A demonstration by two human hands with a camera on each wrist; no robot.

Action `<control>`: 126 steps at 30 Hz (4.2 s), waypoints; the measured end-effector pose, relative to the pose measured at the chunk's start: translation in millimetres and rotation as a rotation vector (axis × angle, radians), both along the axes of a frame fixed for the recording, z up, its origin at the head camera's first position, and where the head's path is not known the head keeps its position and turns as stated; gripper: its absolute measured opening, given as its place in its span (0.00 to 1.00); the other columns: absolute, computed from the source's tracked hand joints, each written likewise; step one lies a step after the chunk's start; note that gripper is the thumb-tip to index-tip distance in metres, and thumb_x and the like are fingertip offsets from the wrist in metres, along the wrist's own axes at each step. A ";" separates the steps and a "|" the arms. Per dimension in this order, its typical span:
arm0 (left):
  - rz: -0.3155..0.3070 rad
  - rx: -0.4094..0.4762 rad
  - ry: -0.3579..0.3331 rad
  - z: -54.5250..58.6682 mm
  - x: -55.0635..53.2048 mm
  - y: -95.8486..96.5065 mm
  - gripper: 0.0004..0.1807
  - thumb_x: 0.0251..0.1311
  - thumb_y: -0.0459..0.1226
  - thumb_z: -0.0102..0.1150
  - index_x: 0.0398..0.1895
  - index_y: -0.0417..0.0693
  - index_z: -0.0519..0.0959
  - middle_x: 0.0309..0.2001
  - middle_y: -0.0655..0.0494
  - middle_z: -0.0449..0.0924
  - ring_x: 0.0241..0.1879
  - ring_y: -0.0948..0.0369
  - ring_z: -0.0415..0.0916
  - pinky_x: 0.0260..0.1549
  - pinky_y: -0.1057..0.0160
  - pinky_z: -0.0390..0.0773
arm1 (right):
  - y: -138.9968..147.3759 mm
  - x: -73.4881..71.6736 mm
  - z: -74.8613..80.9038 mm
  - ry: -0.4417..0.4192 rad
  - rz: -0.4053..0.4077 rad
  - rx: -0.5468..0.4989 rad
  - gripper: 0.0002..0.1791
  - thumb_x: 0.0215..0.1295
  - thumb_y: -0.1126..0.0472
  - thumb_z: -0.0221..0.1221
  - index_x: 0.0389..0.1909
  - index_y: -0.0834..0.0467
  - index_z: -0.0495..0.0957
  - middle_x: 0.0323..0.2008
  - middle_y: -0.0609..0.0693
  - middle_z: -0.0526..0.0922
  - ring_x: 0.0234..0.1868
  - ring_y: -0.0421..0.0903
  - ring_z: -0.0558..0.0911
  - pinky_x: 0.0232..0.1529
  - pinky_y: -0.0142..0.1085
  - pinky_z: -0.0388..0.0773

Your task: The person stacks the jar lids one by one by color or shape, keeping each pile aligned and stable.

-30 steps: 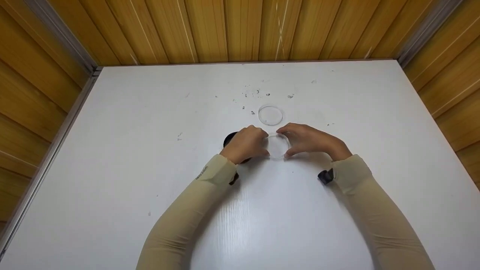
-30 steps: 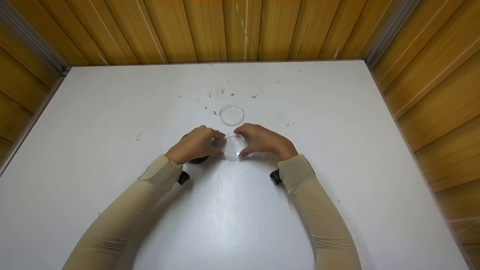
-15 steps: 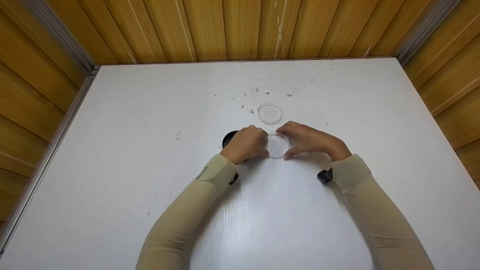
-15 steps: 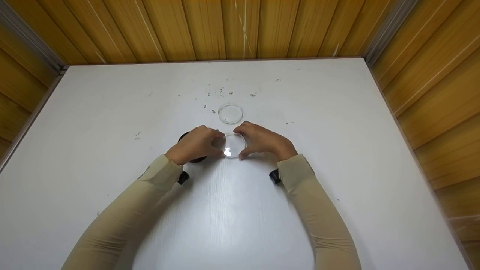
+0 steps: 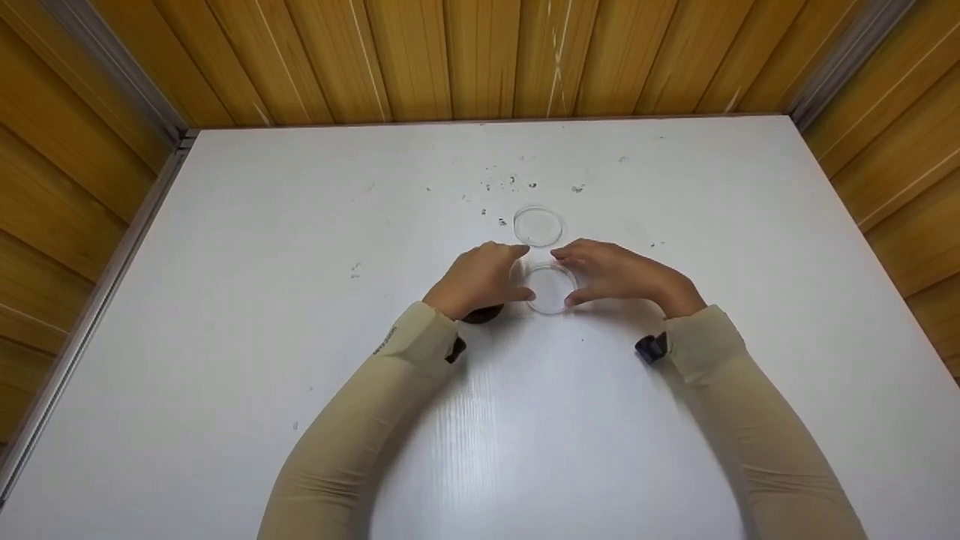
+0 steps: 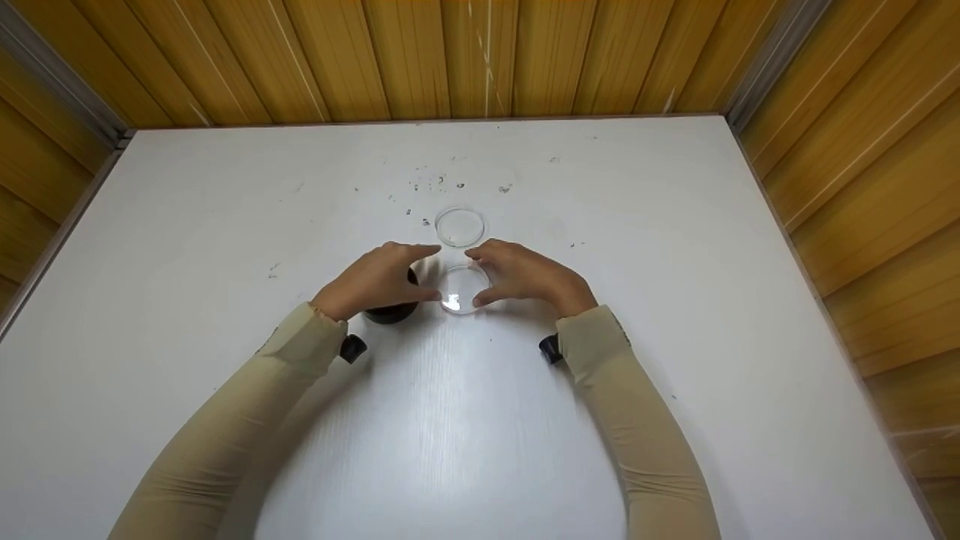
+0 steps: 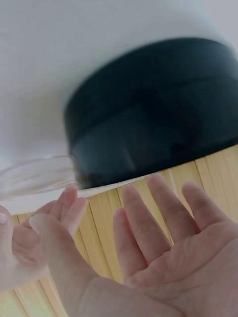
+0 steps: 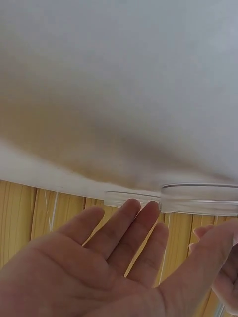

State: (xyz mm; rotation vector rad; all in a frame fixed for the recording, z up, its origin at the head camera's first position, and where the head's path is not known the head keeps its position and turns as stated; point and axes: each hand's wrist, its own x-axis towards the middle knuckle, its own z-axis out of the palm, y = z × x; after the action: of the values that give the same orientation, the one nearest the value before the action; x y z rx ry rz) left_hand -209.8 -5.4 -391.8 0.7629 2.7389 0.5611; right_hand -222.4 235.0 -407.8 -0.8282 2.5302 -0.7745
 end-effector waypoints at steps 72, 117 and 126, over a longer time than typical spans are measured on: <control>-0.168 0.115 -0.030 -24.7 -98.1 -34.4 0.26 0.55 0.40 0.68 0.58 0.43 0.77 0.53 0.50 0.81 0.49 0.58 0.74 0.59 0.58 0.71 | -36.9 -62.1 -5.1 -0.072 -0.193 0.000 0.42 0.58 0.56 0.67 0.72 0.54 0.59 0.72 0.50 0.63 0.74 0.48 0.57 0.74 0.45 0.52; -0.172 0.158 -0.008 4.8 -42.7 -26.7 0.28 0.57 0.43 0.67 0.61 0.46 0.76 0.59 0.52 0.78 0.59 0.59 0.75 0.61 0.60 0.72 | -16.8 -22.6 28.4 -0.011 -0.081 -0.051 0.39 0.52 0.55 0.71 0.66 0.58 0.69 0.66 0.53 0.71 0.70 0.53 0.65 0.70 0.52 0.60; -0.151 0.181 0.002 4.0 -25.3 -21.8 0.29 0.55 0.44 0.69 0.60 0.46 0.77 0.58 0.53 0.79 0.58 0.60 0.76 0.58 0.63 0.74 | -9.5 -8.0 24.7 0.019 -0.054 -0.095 0.38 0.51 0.55 0.72 0.65 0.57 0.70 0.63 0.51 0.73 0.67 0.51 0.68 0.67 0.51 0.64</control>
State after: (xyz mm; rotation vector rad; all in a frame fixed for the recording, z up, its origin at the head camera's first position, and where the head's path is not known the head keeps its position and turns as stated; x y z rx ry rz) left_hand -235.1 -27.2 -387.8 1.0026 2.6289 0.7823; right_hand -230.4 225.5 -383.1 -0.8031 2.5590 -0.9145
